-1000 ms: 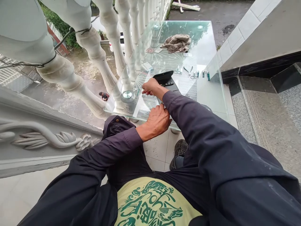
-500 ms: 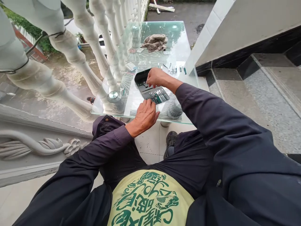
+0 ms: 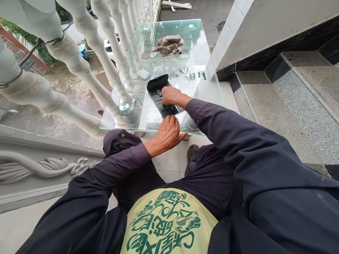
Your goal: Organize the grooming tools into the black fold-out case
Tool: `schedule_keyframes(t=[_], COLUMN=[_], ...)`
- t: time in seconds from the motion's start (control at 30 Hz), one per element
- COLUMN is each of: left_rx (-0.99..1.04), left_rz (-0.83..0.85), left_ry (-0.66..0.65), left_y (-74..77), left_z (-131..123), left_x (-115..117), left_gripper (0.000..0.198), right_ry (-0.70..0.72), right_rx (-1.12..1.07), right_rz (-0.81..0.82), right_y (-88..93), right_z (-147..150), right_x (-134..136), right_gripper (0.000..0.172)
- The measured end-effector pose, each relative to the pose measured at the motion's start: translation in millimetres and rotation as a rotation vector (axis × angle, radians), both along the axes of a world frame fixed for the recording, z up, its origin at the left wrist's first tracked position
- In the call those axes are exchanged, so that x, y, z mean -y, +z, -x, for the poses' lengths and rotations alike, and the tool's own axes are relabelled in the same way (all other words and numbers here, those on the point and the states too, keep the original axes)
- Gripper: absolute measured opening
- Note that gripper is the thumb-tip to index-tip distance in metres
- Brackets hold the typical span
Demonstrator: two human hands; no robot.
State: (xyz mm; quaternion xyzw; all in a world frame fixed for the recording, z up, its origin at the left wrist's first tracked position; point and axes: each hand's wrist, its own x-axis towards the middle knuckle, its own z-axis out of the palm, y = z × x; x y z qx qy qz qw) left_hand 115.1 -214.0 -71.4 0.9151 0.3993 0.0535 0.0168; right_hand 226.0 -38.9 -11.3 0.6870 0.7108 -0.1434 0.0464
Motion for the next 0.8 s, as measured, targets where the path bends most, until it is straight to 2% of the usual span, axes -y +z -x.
schedule_keyframes(t=[0.13,0.33,0.43,0.57,0.67,0.8], left_rx=[0.014,0.007,-0.015,-0.036,-0.041,-0.021], left_rz=[0.015,0.028,0.017,0.017,0.029,0.059], left_ry=[0.0,-0.01,-0.006,-0.002,0.002,0.008], left_y=[-0.6,2.6,4.8,7.5,8.0,3.5], left_z=[-1.5,-2.3,-3.0,-5.1,-7.2,-9.6], left_x=[0.0,-0.6,0.0,2.4,3.9,2.8], left_gripper=[0.067,0.069,0.066,0.065,0.07,0.064], right_ry=[-0.046,-0.073,-0.099,-0.175,-0.245,-0.295], right_rx=[0.005,-0.065,-0.135,-0.274,-0.488,-0.758], right_rz=[0.002,-0.06,-0.151,-0.279,-0.192,0.012], right_y=[-7.0,-9.9,-2.3,16.3,25.8,22.8], right_z=[3.9,6.0,4.4,8.4,25.4,62.9], right_x=[-5.5,-10.9,-17.3,-25.6,-24.8,-18.5], right_gripper=[0.049,0.04,0.025,0.018,0.014,0.007])
